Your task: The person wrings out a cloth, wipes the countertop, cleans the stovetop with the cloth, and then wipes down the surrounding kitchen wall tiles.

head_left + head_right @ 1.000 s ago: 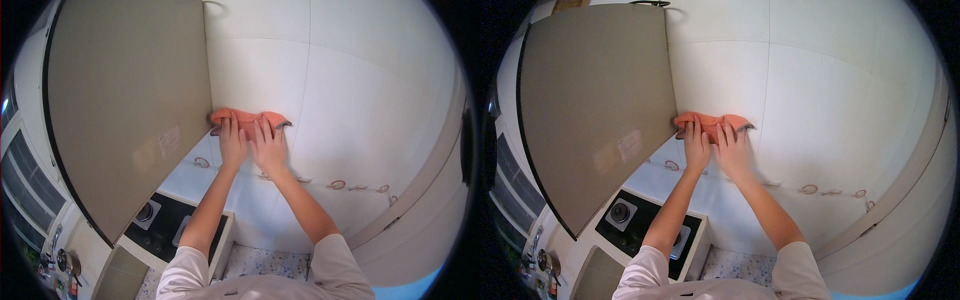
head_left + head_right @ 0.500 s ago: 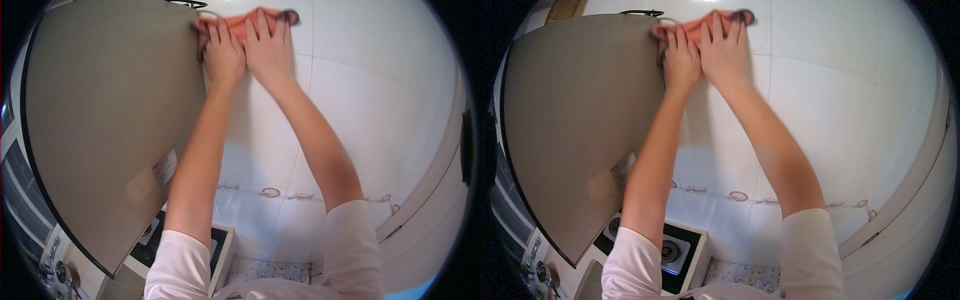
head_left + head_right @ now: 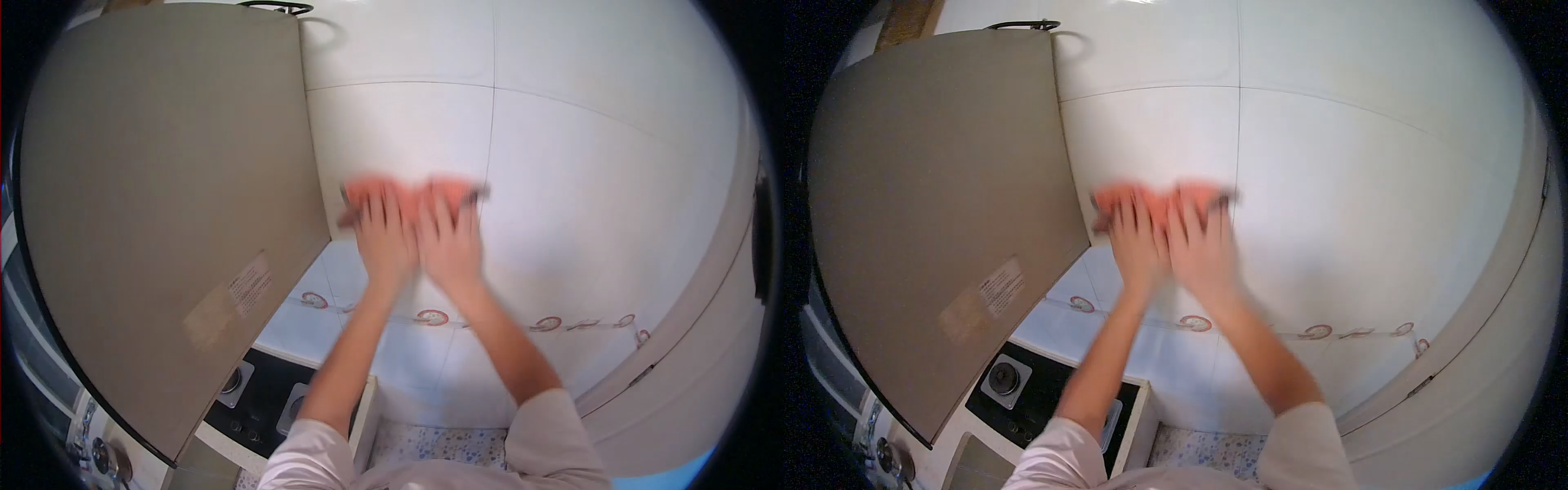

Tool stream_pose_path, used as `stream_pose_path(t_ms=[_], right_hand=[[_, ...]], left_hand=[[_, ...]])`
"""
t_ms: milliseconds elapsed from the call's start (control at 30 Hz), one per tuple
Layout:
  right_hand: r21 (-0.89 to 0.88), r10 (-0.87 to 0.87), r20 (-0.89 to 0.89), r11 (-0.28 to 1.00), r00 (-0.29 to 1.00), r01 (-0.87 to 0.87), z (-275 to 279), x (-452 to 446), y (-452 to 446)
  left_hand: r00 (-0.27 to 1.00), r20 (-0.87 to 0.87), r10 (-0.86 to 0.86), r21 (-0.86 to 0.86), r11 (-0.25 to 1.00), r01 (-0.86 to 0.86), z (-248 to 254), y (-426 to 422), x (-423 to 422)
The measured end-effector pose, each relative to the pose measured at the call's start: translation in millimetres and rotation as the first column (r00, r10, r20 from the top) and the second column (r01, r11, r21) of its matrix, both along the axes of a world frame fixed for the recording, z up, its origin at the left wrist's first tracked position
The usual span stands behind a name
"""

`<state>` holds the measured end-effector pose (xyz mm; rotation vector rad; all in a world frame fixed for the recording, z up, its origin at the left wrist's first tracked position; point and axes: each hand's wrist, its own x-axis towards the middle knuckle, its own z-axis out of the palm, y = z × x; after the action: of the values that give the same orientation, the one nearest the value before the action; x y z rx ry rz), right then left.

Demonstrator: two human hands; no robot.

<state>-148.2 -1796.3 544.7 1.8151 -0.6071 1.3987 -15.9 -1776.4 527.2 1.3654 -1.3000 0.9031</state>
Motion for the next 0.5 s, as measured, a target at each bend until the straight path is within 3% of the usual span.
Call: stream_pose_path(t_ms=[33, 67, 133, 233, 267, 300, 367, 433, 500], right_hand=[[0.141, 0.002, -0.069, 0.99, 0.998, 0.007, -51, -10, 8], [0.17, -0.008, -0.099, 0.985, 0.995, 0.025, -97, -20, 14], [0.284, -0.001, -0.093, 0.958, 0.996, 0.027, -166, -33, 31], [0.302, -0.018, -0.098, 0.952, 0.995, 0.047, -155, -37, 37], [0.309, -0.022, -0.087, 0.95, 0.996, 0.048, -134, -39, 35], [0.314, -0.023, -0.077, 0.948, 0.997, 0.046, -95, -37, 27], [0.214, 0.028, -0.074, 0.977, 0.997, -0.012, -17, -29, 13], [-0.024, -0.04, -0.02, 0.999, 0.999, 0.039, 68, -10, -1], [-0.217, 0.008, 0.067, 0.976, 0.998, 0.007, 153, 12, -12]], left_hand=[[0.999, 0.032, 0.012, 0.055, 0.998, -0.013, -57, 3, -6], [0.998, 0.062, 0.018, 0.116, 0.993, -0.025, -104, 15, -16], [0.993, -0.107, -0.058, 0.34, 0.936, 0.092, -183, 21, -29], [0.999, 0.003, -0.036, 0.286, 0.958, 0.034, -160, 17, -20], [0.999, 0.027, 0.026, 0.266, 0.963, -0.033, -124, 13, -17], [1.0, 0.009, -0.029, 0.174, 0.984, 0.027, -83, 9, -8], [0.989, 0.126, 0.08, 0.054, 0.995, -0.087, 9, 3, 4], [0.978, 0.166, 0.124, -0.128, 0.986, -0.103, 95, -8, 20], [0.968, 0.189, 0.163, -0.234, 0.965, -0.117, 179, -15, 37]])
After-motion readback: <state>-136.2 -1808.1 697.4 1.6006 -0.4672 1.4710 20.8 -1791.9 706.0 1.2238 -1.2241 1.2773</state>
